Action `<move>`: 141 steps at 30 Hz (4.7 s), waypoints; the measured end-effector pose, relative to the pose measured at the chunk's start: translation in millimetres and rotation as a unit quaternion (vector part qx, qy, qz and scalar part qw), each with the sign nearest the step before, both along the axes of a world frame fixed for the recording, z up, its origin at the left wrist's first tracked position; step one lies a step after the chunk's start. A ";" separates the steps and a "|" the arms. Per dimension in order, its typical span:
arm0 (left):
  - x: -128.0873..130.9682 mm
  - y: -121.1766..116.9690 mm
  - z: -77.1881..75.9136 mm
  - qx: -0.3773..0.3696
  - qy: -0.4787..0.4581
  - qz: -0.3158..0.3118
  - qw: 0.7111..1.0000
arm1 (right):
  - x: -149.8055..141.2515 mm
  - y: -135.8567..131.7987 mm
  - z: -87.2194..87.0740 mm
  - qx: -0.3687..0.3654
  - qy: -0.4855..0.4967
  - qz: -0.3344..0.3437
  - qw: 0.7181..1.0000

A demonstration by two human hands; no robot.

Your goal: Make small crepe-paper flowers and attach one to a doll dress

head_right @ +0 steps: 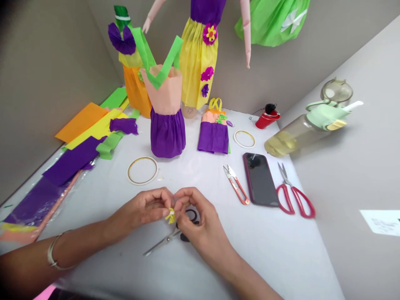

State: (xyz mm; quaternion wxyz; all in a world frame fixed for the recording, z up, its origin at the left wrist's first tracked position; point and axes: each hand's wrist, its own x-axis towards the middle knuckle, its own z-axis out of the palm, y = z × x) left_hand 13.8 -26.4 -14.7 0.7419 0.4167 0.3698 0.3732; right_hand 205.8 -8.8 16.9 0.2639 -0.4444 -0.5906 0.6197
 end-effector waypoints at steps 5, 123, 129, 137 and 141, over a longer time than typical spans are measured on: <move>-0.3 -0.6 -0.6 -0.015 -0.003 -0.004 1.000 | -0.1 0.5 -0.6 -0.004 0.001 0.013 1.000; -60.7 34.1 17.6 0.279 0.502 0.074 0.815 | 15.8 8.2 6.2 0.163 -0.278 0.124 0.938; -50.4 34.9 -4.8 0.312 0.513 0.079 0.796 | 30.4 -15.8 -13.9 0.435 -0.359 0.254 0.786; -50.4 38.7 -8.1 0.329 0.516 0.093 0.785 | 35.3 -35.3 -24.1 0.560 -0.432 0.226 0.670; -51.4 39.8 -11.1 0.320 0.526 0.082 0.783 | 34.4 -39.0 -22.3 0.594 -0.421 0.190 0.658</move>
